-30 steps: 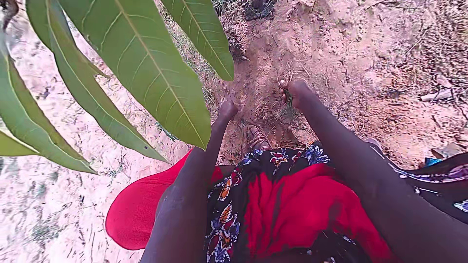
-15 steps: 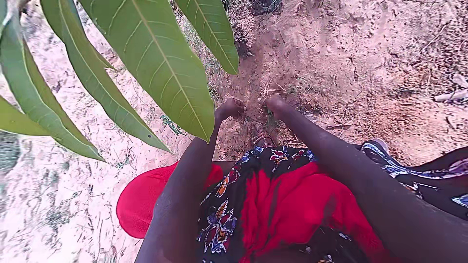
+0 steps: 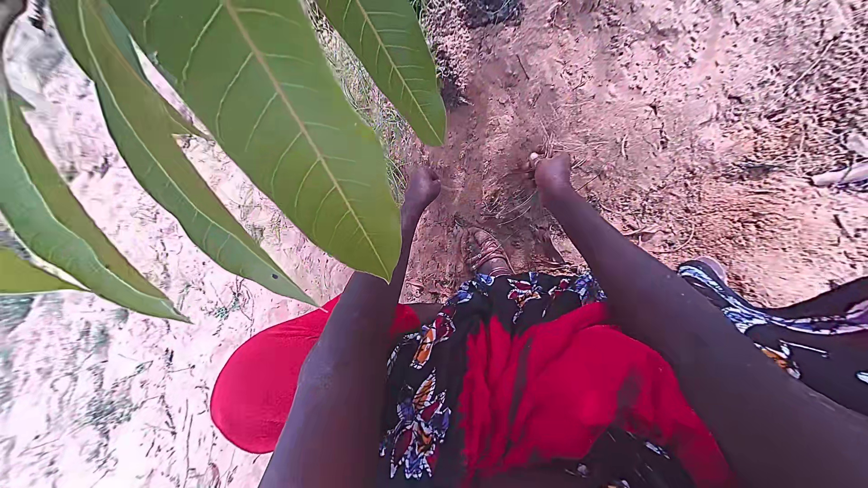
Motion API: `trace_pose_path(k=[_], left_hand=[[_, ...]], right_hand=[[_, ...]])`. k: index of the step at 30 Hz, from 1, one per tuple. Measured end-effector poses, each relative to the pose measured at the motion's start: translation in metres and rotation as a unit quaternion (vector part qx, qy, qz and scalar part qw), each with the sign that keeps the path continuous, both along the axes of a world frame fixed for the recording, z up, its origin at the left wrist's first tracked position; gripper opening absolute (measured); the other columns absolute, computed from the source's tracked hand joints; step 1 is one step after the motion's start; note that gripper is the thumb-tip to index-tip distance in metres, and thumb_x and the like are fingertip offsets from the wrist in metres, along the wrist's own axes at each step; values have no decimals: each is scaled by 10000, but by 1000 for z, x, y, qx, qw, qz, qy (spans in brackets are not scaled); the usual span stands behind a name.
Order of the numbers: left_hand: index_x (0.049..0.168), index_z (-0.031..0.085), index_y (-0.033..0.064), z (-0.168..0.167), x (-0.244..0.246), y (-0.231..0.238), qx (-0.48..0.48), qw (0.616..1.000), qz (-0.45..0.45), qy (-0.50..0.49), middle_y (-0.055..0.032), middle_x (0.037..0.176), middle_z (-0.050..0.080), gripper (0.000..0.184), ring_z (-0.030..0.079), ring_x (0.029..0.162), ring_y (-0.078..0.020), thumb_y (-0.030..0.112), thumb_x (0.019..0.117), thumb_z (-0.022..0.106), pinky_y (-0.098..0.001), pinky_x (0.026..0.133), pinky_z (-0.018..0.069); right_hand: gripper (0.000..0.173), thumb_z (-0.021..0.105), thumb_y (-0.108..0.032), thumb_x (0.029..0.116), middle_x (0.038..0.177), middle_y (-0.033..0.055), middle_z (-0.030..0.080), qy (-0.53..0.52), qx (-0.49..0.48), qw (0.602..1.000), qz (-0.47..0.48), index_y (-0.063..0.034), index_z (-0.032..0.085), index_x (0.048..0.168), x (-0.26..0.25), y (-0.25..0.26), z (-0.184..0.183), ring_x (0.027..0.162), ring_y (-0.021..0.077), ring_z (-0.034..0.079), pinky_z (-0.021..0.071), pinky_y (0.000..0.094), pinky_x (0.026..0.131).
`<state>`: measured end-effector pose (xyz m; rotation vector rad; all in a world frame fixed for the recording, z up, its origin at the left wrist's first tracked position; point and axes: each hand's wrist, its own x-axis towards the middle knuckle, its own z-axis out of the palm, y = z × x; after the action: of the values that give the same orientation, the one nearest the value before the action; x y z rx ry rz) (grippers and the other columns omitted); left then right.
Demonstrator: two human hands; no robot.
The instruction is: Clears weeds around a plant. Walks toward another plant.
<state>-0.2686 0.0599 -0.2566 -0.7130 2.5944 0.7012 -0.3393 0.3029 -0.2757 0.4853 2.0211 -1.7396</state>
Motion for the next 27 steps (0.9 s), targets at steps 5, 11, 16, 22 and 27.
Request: trace_pose_path(k=[5, 11, 16, 22, 27], left_hand=[[1434, 478, -80, 6, -1, 34, -104, 987, 54, -112, -309, 1353, 596, 634, 581, 1284, -455, 359, 995, 614, -664, 1029, 457], [1230, 645, -58, 13, -7, 31, -81, 982, 50, -166, -297, 1310, 617, 391, 602, 1234, -446, 255, 998, 613, -648, 1002, 464], [1226, 636, -58, 5, -5, 23, -69, 985, 47, -149, -284, 1237, 644, 335, 657, 1120, -414, 196, 1014, 583, -605, 946, 516], [1296, 587, -99, 13, 2, 41, -156, 975, -27, -154, -314, 1396, 562, 358, 541, 1332, -459, 125, 1023, 525, -650, 1042, 448], [1218, 665, -43, 6, 13, 28, -168, 972, -88, -141, -289, 1320, 623, 305, 570, 1294, -455, 130, 1029, 500, -659, 1019, 455]], right_hand=[[430, 580, -259, 1057, 1235, 253, 635, -9, 74, 997, 21, 38, 541, 1365, -8, 19, -23, 1048, 338, 670, 546, 503, 912], [378, 569, -240, 1065, 1093, 196, 651, -16, 63, 997, 35, 40, 546, 1317, -7, 15, -23, 835, 259, 662, 558, 445, 788], [335, 587, -236, 1059, 1025, 150, 669, -17, 44, 998, 32, 13, 591, 1283, -8, 16, -28, 766, 211, 646, 555, 403, 736], [356, 571, -243, 1066, 1049, 149, 666, -18, 56, 998, 37, 25, 565, 1300, -5, 16, -21, 821, 215, 649, 545, 398, 765], [365, 562, -248, 1070, 1000, 105, 650, -30, 30, 998, 44, 14, 526, 1322, 0, 8, -14, 752, 169, 624, 533, 350, 700]])
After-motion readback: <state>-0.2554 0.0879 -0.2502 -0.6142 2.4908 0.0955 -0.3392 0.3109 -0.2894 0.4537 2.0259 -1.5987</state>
